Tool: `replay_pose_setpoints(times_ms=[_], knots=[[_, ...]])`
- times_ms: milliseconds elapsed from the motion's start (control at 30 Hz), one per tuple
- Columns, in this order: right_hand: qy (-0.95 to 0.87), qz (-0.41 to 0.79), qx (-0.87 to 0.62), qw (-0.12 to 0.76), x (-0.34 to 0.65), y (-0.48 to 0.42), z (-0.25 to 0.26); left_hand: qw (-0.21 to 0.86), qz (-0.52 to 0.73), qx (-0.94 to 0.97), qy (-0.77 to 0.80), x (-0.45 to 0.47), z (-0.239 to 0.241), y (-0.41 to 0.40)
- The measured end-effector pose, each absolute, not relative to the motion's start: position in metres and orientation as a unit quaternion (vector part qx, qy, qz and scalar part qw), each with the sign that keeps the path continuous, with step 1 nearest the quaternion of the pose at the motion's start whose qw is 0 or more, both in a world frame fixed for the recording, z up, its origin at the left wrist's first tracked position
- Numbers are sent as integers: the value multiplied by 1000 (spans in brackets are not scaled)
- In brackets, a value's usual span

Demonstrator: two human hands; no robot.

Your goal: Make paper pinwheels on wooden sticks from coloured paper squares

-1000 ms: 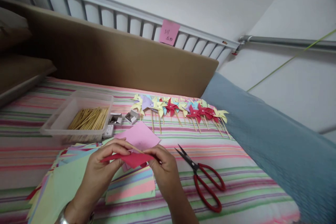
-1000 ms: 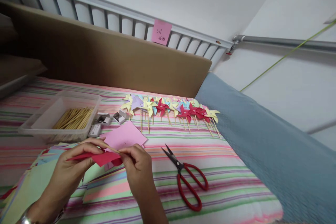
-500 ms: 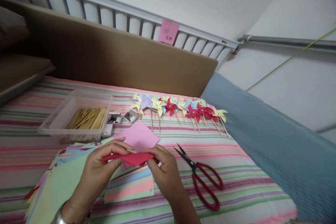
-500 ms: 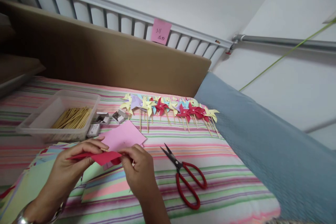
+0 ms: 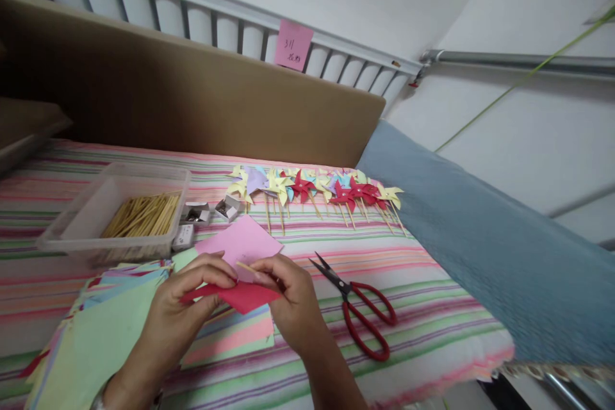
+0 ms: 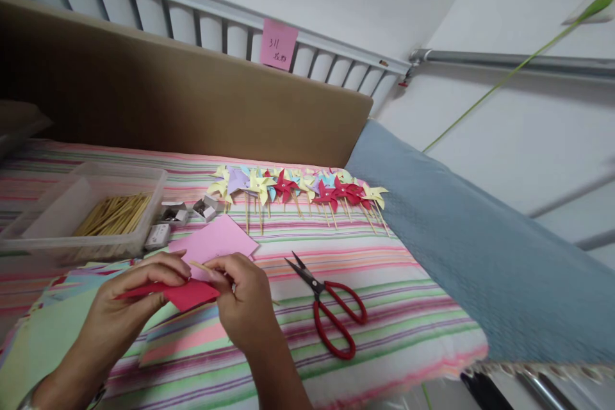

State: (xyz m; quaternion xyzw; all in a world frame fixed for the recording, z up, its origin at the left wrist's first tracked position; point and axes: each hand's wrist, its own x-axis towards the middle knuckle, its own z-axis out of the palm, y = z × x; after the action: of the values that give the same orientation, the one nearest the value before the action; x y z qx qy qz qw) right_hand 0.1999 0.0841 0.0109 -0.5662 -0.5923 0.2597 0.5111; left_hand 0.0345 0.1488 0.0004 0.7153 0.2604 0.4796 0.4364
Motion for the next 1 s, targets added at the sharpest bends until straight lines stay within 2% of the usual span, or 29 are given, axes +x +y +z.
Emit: replay_pose_setpoints(times_ms=[1000], knots=[[-579, 288, -537, 541, 189, 86, 14, 361, 503, 741, 259, 32, -4, 144]])
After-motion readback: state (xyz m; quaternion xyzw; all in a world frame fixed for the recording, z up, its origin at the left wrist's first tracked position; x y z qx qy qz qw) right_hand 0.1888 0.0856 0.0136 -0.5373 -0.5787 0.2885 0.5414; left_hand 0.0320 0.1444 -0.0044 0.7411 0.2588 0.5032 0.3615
